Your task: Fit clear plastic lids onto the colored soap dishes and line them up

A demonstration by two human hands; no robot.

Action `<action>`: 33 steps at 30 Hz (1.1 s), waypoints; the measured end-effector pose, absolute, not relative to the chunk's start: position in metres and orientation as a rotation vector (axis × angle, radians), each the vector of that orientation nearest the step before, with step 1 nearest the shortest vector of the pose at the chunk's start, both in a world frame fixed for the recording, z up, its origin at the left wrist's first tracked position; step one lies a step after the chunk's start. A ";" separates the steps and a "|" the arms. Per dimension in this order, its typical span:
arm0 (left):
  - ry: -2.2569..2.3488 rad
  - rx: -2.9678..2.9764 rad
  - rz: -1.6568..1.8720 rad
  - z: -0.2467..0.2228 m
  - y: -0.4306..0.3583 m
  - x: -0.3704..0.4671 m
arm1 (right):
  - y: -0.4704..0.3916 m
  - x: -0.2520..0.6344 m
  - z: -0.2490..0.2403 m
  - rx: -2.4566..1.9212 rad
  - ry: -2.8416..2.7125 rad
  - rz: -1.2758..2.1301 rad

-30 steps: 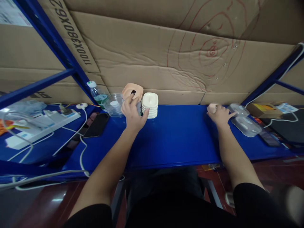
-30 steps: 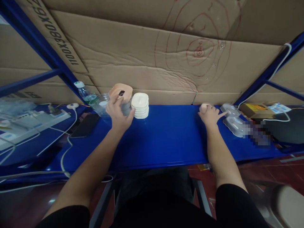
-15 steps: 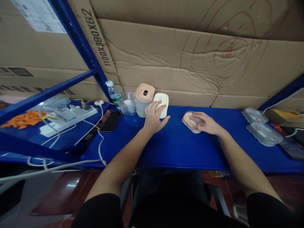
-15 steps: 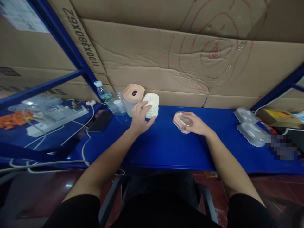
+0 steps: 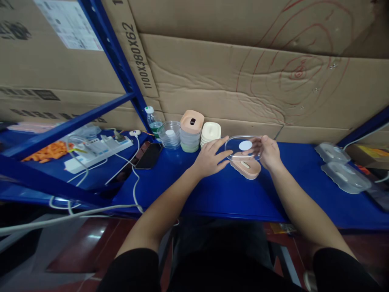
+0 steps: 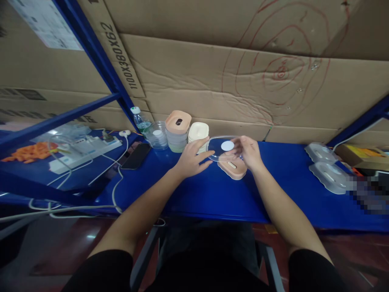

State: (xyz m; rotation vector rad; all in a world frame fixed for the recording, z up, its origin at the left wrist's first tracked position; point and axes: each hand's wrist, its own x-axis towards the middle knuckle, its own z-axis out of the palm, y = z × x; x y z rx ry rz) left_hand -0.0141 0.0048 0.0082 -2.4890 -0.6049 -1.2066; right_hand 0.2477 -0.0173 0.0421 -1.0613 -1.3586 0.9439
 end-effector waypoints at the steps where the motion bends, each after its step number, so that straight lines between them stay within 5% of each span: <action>1: -0.589 -2.504 -1.184 0.009 0.005 -0.013 | -0.017 0.248 0.040 -1.089 -1.347 0.974; 6: -0.651 -2.541 -1.176 0.009 0.019 -0.025 | -0.017 0.264 0.030 -1.102 -1.423 0.961; 14: -1.676 -1.543 -1.777 0.018 0.061 -0.111 | 0.002 0.294 0.002 -1.357 -1.580 0.422; 23: -2.116 -1.474 -1.623 -0.004 0.082 -0.121 | 0.002 0.293 -0.008 -1.466 -2.077 0.232; 33: -1.682 -1.500 -1.744 0.006 0.065 -0.106 | -0.015 0.282 0.001 -1.670 -2.374 0.309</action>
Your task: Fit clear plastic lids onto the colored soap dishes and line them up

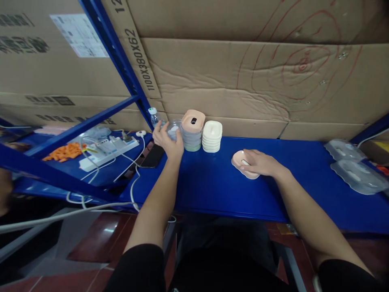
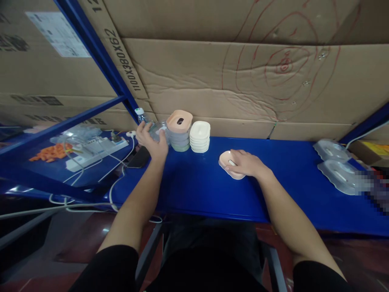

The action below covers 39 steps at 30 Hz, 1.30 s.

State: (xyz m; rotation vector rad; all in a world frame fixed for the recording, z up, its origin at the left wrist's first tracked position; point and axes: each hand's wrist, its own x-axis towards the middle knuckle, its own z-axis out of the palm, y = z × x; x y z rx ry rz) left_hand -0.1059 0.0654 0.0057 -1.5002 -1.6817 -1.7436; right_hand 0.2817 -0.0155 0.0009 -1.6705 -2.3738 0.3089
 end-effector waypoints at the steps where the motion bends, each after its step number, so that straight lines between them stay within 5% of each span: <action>1: -1.565 -1.590 -1.746 0.006 0.061 -0.098 | -0.018 0.280 0.002 -1.674 -2.372 0.298; 8: -0.705 -2.554 -1.363 -0.004 0.021 -0.026 | -0.025 0.263 -0.001 -1.401 -2.453 0.448; 15: -0.739 -3.022 -0.915 -0.024 0.016 -0.005 | -0.017 0.262 -0.004 -1.065 -2.318 0.625; 27: -0.661 -2.916 -1.117 -0.018 0.020 -0.009 | -0.021 0.258 0.001 -0.881 -2.108 0.697; 39: -0.774 -2.601 -1.600 -0.009 0.017 -0.016 | -0.030 0.254 0.011 -1.186 -1.694 0.468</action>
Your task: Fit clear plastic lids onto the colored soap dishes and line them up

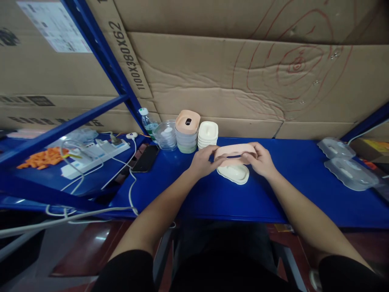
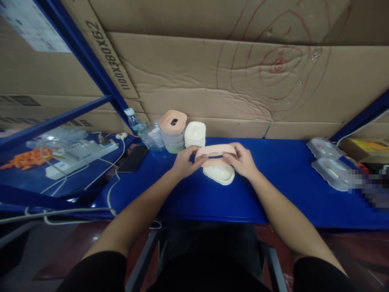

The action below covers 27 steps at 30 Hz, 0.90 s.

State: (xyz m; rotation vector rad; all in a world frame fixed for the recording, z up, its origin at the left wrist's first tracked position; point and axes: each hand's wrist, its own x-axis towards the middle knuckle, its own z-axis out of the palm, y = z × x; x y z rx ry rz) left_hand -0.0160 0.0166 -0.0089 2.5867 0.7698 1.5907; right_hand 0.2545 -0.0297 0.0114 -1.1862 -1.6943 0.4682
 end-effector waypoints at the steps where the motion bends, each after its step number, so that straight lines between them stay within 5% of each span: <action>1: 0.698 2.619 1.583 -0.008 0.015 -0.014 | -0.029 0.254 0.011 -1.211 -1.609 0.487; 5: 0.421 2.890 1.411 -0.003 0.011 -0.010 | -0.018 0.256 0.009 -1.175 -1.348 0.580; 10: 0.653 2.995 1.359 0.000 0.023 -0.023 | -0.009 0.263 0.008 -1.142 -1.306 0.777; 17: 1.492 2.265 2.080 0.015 0.065 -0.066 | -0.022 0.281 0.019 -1.288 -2.143 0.512; 27: 1.798 2.214 1.852 0.004 0.077 -0.069 | -0.022 0.296 0.006 -1.470 -2.548 0.618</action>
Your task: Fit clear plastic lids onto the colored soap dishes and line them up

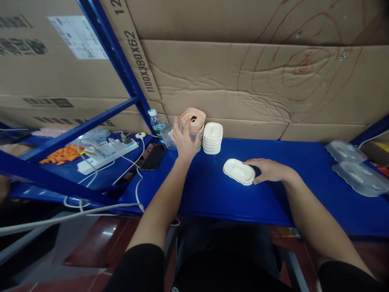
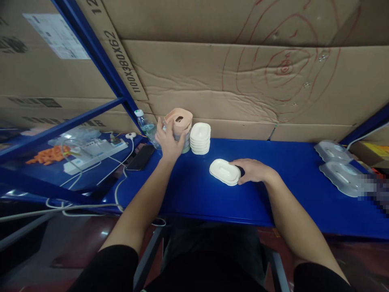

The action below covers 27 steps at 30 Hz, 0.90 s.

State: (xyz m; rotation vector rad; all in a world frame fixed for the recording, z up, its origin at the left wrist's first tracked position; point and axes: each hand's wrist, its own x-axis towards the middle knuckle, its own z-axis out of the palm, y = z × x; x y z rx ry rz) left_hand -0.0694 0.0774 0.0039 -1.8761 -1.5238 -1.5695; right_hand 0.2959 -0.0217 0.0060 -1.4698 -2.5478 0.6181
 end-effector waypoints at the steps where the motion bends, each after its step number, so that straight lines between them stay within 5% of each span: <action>1: -1.518 -1.896 -1.546 0.003 0.076 -0.068 | -0.020 0.298 0.005 -1.472 -2.536 0.612; 16: -1.801 -1.847 -1.391 -0.012 0.072 -0.069 | -0.017 0.286 0.004 -1.193 -2.406 0.647; 27: -1.799 -1.847 -1.411 -0.020 0.076 -0.061 | 0.005 0.227 0.035 -1.133 -1.992 0.061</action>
